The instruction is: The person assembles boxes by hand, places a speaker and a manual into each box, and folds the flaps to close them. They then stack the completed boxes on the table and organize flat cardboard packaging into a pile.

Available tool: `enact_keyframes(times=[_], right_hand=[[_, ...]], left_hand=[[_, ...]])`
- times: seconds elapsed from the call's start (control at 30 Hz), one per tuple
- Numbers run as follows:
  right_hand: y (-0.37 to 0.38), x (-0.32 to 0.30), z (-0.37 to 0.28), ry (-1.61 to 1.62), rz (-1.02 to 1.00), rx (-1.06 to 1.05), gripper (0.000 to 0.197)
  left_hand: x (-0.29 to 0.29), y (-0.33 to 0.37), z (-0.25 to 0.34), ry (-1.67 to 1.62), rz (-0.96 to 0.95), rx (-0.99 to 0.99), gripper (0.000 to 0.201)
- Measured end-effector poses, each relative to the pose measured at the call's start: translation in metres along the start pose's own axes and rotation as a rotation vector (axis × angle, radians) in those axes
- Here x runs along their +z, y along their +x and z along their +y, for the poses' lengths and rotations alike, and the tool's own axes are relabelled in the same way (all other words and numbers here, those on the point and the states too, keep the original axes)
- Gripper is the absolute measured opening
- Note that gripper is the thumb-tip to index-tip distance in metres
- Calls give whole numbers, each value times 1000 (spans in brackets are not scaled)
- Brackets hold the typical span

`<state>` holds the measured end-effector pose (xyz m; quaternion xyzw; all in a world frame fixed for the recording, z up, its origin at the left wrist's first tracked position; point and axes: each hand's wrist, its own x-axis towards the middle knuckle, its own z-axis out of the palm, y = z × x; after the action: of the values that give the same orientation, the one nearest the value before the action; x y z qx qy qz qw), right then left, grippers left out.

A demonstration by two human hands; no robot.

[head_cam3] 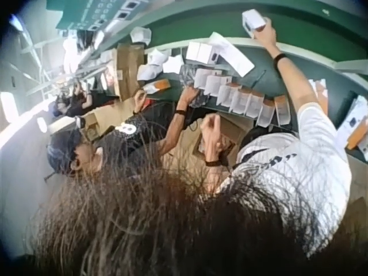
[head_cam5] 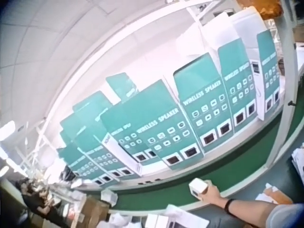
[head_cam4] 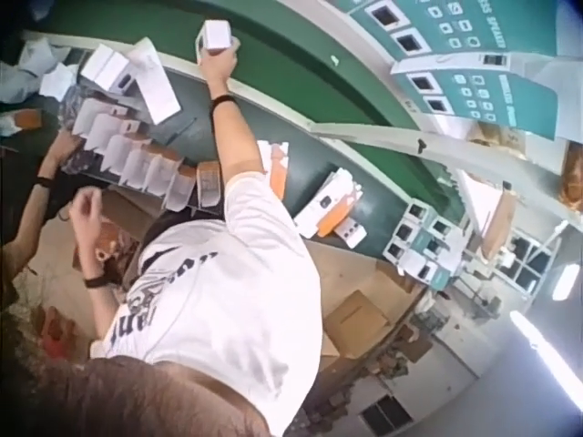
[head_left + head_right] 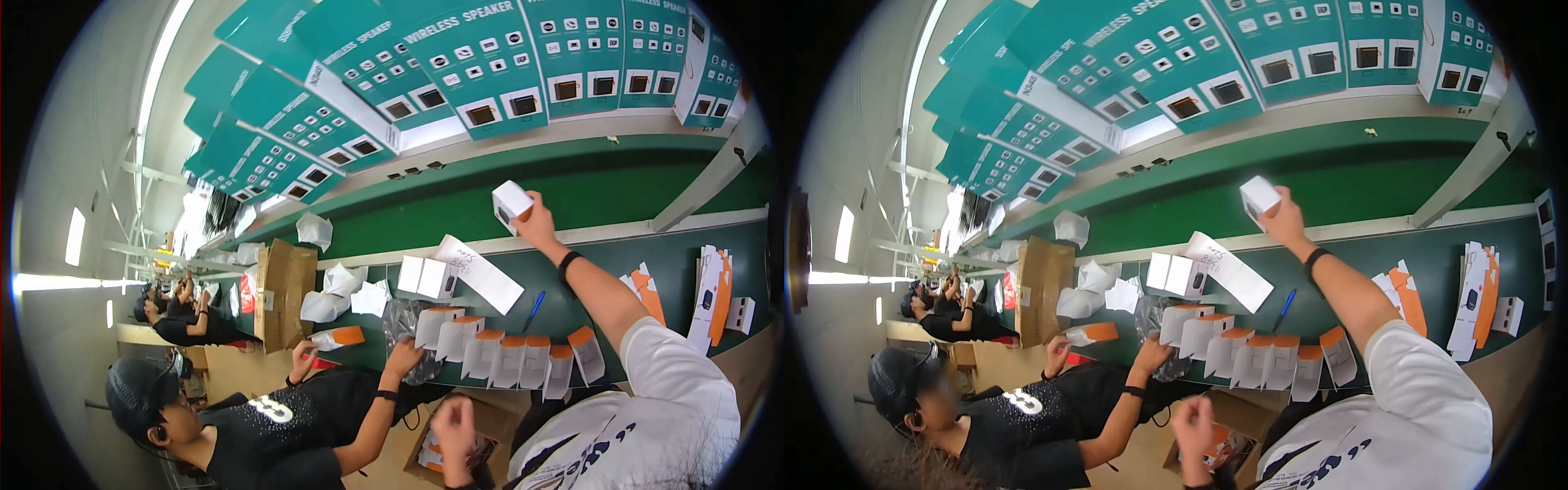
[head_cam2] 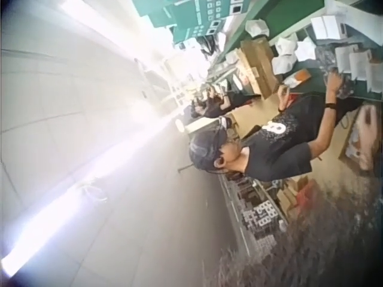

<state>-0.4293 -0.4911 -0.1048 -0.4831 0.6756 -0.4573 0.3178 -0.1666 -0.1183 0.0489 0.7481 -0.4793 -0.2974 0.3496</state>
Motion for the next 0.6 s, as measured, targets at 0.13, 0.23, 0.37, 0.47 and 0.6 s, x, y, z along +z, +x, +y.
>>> enact_keyframes(times=[0.13, 0.23, 0.37, 0.47, 0.6], right_hand=[[-10, -47, 32, 10, 79, 9, 73], [-59, -110, 18, 180, -80, 113, 67], [-124, -183, -12, 382, -111, 123, 62], [-177, -236, -41, 352, -51, 231, 62], [-255, -285, -41, 404, 163, 262, 62]], left_hand=[[-33, 134, 64, 109, -135, 155, 21], [-26, 235, 61, 340, -162, 259, 54], [-4, 340, 9, 572, -192, 205, 114], [31, 365, -9, 696, -252, 104, 149], [69, 371, -27, 855, -378, -24, 161]])
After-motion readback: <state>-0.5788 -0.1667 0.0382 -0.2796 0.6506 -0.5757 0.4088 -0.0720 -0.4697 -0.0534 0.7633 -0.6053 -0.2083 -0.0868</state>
